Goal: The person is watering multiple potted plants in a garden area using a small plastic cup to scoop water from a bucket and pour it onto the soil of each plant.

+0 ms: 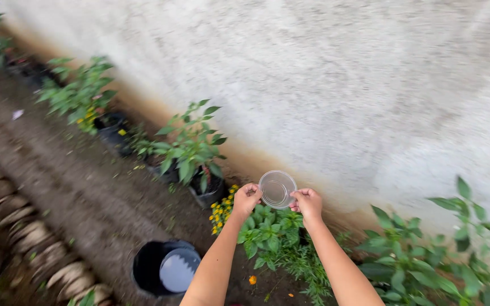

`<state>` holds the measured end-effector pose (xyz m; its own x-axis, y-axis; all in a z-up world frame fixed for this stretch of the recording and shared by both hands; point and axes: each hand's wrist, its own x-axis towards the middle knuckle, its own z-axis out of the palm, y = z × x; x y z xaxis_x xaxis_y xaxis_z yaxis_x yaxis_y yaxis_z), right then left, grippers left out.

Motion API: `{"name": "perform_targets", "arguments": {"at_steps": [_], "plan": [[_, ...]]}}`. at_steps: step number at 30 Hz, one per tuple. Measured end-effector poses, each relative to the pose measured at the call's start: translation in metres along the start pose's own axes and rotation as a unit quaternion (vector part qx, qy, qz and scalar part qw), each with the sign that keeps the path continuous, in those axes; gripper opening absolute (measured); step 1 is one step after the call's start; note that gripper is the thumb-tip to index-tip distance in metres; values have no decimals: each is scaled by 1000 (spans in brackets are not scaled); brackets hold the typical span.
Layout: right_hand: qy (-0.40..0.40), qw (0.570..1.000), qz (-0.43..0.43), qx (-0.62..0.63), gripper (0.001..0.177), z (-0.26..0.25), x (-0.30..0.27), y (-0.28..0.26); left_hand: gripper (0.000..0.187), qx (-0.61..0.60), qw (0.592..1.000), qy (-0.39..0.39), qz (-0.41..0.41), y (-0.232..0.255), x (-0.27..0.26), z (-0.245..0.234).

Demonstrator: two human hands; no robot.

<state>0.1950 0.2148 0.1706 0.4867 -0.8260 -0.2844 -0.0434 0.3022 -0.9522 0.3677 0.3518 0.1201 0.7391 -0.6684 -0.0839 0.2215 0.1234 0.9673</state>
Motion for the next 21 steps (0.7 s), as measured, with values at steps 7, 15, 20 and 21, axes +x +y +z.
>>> {"name": "perform_targets", "arguments": {"at_steps": [7,15,20,21], "plan": [[-111,992,51,-43,12,96,-9,53,9,56,986,160,2,0,-57,-107],[-204,970,78,-111,10,201,-35,98,11,59,958,281,6,15,-113,-197],[-253,953,81,-145,8,270,-56,124,13,56,937,344,-17,21,-142,-259],[-254,950,82,-162,8,284,-65,125,13,46,935,352,-10,22,-148,-272]]}}
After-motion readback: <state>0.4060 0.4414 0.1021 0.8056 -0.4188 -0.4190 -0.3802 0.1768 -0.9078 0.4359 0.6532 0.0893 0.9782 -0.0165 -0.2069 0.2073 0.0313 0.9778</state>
